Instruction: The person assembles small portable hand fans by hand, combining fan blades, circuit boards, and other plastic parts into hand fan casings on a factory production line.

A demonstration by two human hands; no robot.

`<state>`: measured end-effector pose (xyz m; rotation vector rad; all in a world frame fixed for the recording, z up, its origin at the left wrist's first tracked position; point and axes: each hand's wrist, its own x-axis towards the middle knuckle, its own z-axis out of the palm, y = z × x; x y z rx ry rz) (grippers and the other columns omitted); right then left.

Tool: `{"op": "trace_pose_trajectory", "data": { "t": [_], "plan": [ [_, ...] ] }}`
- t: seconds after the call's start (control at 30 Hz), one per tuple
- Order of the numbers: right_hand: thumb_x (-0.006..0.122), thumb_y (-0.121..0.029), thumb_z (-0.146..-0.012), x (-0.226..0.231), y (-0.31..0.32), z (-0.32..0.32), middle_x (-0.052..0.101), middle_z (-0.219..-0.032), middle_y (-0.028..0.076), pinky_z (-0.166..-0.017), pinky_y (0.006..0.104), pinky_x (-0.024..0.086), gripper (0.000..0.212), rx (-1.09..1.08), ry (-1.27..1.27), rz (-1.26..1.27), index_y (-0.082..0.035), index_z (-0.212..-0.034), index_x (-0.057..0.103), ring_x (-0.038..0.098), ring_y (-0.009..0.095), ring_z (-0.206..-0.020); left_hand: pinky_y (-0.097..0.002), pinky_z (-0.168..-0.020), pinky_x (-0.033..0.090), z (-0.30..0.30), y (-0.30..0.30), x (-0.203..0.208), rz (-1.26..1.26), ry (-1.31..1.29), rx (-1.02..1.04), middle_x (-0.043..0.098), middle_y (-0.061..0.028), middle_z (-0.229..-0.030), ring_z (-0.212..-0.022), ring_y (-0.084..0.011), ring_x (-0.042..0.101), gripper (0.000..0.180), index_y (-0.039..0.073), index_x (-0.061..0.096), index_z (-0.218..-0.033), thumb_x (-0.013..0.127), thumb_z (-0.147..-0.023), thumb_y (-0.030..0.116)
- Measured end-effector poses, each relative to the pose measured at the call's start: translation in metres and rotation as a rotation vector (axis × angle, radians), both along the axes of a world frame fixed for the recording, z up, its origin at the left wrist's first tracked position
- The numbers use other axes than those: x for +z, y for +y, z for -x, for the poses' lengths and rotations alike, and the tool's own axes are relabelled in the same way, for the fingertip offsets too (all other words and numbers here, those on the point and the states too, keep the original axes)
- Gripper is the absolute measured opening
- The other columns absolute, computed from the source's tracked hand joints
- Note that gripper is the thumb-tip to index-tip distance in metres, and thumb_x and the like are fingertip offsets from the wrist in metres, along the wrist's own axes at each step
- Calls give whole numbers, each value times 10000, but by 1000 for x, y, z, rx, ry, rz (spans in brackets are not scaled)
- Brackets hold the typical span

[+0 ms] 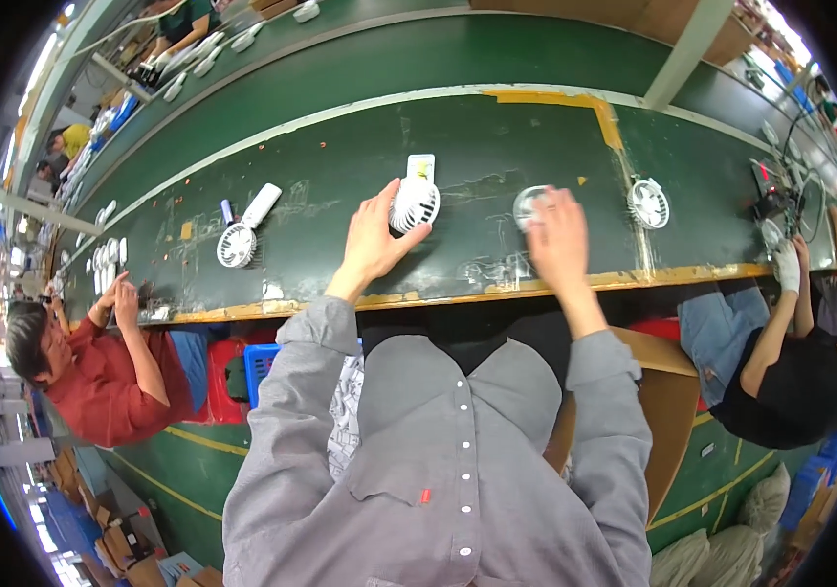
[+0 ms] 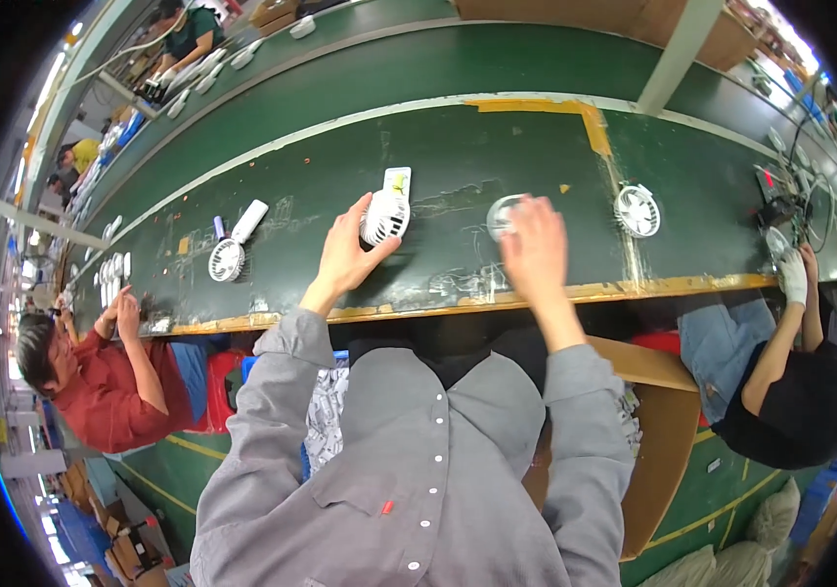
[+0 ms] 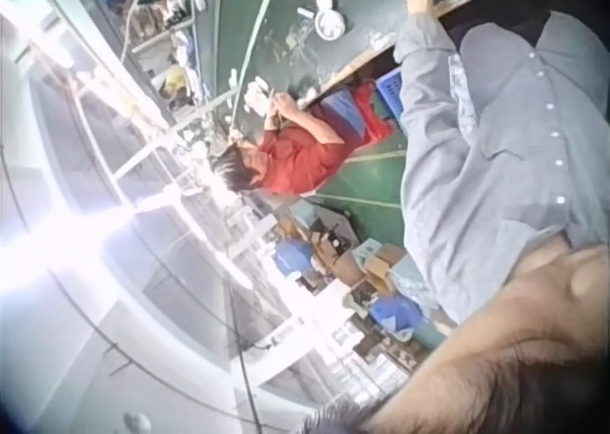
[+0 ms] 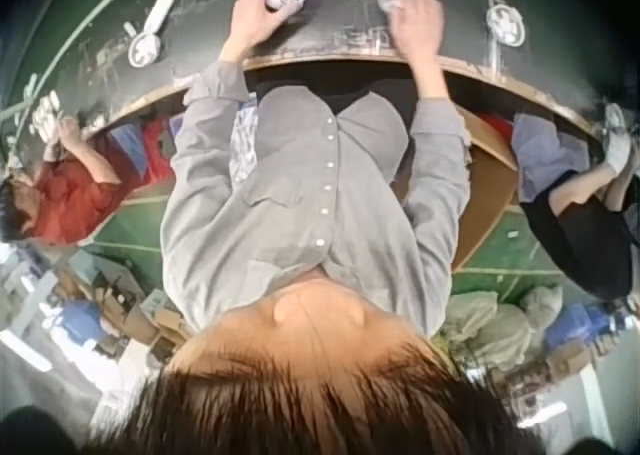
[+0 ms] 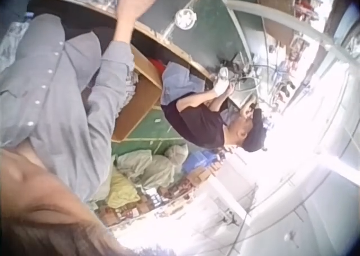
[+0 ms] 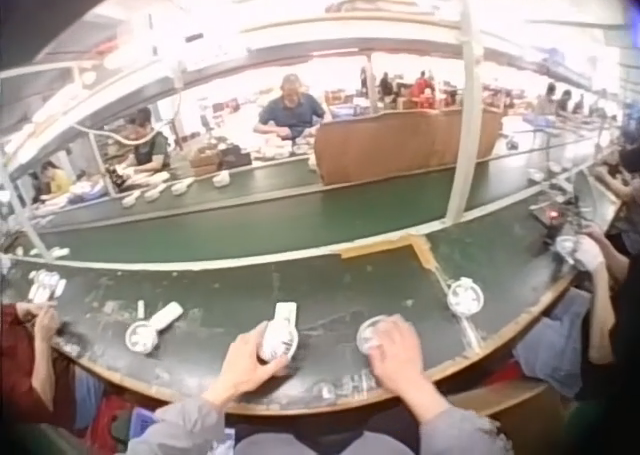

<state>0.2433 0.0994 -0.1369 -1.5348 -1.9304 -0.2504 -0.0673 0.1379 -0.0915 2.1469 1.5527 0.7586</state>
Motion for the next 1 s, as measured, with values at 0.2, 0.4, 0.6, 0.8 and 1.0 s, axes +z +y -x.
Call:
{"op": "trace_pose_trajectory", "data": {
  "t": [0.2, 0.4, 0.6, 0.8, 1.0],
  "plan": [
    [534, -200, -951, -2, 23, -102, 526, -1344, 191, -1074, 477, 356, 305, -145, -39, 19, -24, -1190, 601, 439, 403, -1286, -375, -934, 478, 6, -25, 20, 356, -1192, -61, 598, -117, -1238, -1094, -211, 607, 594, 68, 434, -1370, 424, -969, 506],
    [623, -190, -883, 23, 21, -112, 528, -1300, 218, -1060, 473, 353, 452, -329, -28, -119, 8, -1276, 518, 455, 393, -1246, -435, -984, 457, -19, -66, 69, 483, -1356, -162, 615, -189, -1231, -1121, -294, 610, 760, 36, 431, -1390, 247, -959, 635],
    [612, -230, -813, 82, -61, 53, 639, -1165, 142, -1001, 380, 419, 470, 740, 1078, 749, 38, -1198, 589, 576, 246, -1121, -363, -853, 506, -52, -100, 94, 579, -1336, -276, 641, -98, -1117, -969, -209, 640, 699, 30, 489, -1300, 294, -979, 620],
    [593, -234, -928, 79, -103, 85, 564, -615, 55, -782, 369, 506, 220, 817, 1736, 1020, -19, -900, 554, 598, 177, -592, -447, -917, 522, -29, -99, 83, 649, -1368, -150, 641, -164, -1173, -1015, -313, 662, 854, -4, 458, -1347, 184, -942, 697],
    [626, -292, -867, 89, -132, 73, 498, -645, 22, -688, 329, 470, 391, 944, 1926, 1034, 22, -1076, 522, 499, 118, -517, -397, -949, 488, -49, -121, 23, 572, -1167, 69, 571, -162, -1270, -1151, -262, 581, 590, -2, 427, -1359, 310, -1017, 465]
  ]
}}
